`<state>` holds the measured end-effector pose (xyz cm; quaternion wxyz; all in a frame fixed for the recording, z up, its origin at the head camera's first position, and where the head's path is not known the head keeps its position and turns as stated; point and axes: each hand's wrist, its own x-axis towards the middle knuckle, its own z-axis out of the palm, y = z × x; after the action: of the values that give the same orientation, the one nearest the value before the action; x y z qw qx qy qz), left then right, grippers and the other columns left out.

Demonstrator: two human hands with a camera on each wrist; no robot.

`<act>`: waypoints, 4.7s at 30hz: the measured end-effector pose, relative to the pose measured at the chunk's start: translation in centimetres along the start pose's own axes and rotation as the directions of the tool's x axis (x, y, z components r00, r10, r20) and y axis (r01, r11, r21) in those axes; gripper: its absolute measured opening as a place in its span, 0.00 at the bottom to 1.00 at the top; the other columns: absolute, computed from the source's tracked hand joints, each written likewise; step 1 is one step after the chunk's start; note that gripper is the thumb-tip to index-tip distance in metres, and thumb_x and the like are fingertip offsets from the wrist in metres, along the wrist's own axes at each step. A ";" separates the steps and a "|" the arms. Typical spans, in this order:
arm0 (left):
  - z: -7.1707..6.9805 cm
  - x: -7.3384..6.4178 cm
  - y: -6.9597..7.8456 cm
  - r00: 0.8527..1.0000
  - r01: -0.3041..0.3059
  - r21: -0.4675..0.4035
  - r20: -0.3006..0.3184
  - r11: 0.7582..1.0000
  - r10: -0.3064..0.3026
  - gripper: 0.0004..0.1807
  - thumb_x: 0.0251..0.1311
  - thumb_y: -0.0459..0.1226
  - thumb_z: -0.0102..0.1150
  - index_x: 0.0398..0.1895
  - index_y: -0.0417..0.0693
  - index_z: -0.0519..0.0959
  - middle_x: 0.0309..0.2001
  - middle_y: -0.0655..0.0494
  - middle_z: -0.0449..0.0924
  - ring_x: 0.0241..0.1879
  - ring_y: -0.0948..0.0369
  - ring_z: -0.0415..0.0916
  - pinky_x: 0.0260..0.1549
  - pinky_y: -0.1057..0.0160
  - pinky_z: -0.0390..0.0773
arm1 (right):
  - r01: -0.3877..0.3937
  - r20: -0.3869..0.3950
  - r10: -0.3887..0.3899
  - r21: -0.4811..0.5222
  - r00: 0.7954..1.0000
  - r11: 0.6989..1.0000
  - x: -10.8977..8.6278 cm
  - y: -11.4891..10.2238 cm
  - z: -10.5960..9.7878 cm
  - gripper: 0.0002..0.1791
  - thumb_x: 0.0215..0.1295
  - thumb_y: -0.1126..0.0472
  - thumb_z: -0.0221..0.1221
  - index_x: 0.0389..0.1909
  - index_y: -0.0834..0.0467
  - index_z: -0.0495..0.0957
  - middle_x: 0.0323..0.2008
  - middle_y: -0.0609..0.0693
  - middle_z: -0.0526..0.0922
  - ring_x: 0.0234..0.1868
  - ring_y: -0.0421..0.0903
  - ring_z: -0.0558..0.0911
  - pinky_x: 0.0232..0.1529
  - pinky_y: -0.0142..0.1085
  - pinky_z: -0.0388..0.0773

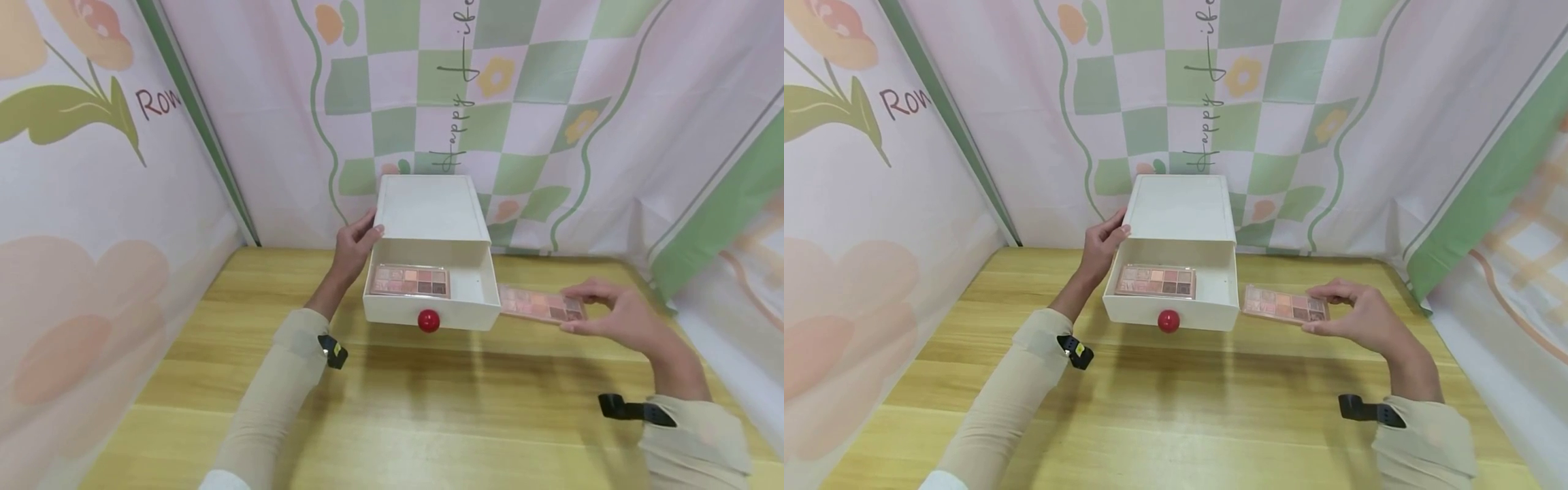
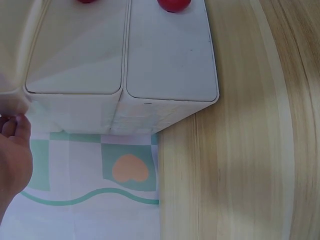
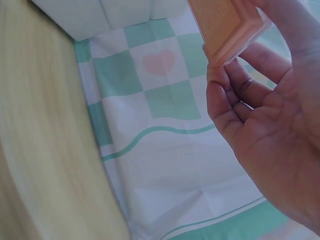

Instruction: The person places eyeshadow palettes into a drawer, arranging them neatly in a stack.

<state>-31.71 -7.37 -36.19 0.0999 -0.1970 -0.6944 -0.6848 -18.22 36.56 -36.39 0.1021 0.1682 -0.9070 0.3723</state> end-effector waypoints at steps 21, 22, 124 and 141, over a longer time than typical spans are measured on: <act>0.0 -0.1 0.3 1.000 0.006 0.022 0.002 1.000 -0.006 0.30 0.71 0.37 0.54 0.73 0.35 0.64 0.75 0.43 0.65 0.74 0.49 0.69 0.71 0.58 0.75 | -0.008 -0.019 0.008 -0.015 1.000 1.000 0.9 -2.0 -2.9 0.28 0.46 0.70 0.77 0.52 0.65 0.82 0.43 0.25 0.79 0.44 0.20 0.76 0.47 0.07 0.69; 0.0 -0.1 0.4 1.000 0.007 0.022 0.001 1.000 -0.007 0.30 0.71 0.37 0.54 0.73 0.35 0.64 0.75 0.43 0.65 0.74 0.49 0.69 0.71 0.58 0.74 | -0.019 -0.019 0.019 -0.019 1.000 1.000 1.0 -2.2 -3.0 0.28 0.46 0.69 0.77 0.53 0.65 0.82 0.42 0.26 0.79 0.44 0.21 0.76 0.47 0.07 0.69; 0.1 -0.1 0.5 1.000 0.017 0.026 -0.004 1.000 -0.017 0.31 0.71 0.38 0.54 0.73 0.33 0.63 0.75 0.40 0.64 0.74 0.49 0.68 0.73 0.60 0.73 | 0.095 0.276 -0.034 -0.208 0.961 0.974 10.6 -15.8 9.0 0.38 0.53 0.50 0.76 0.63 0.63 0.78 0.58 0.59 0.82 0.57 0.56 0.80 0.59 0.53 0.83; 0.3 -0.2 0.3 1.000 0.005 0.046 -0.011 0.999 -0.004 0.31 0.70 0.39 0.53 0.73 0.34 0.64 0.76 0.41 0.63 0.76 0.51 0.66 0.74 0.62 0.71 | 0.183 0.126 -0.181 -0.005 0.975 0.983 7.9 -14.5 7.1 0.24 0.66 0.63 0.66 0.62 0.63 0.78 0.63 0.61 0.82 0.68 0.61 0.76 0.69 0.61 0.74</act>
<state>-31.34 -7.11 -36.07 0.1068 -0.1894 -0.7098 -0.6700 -20.41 20.07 -29.63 0.0801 0.2726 -0.8956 0.3424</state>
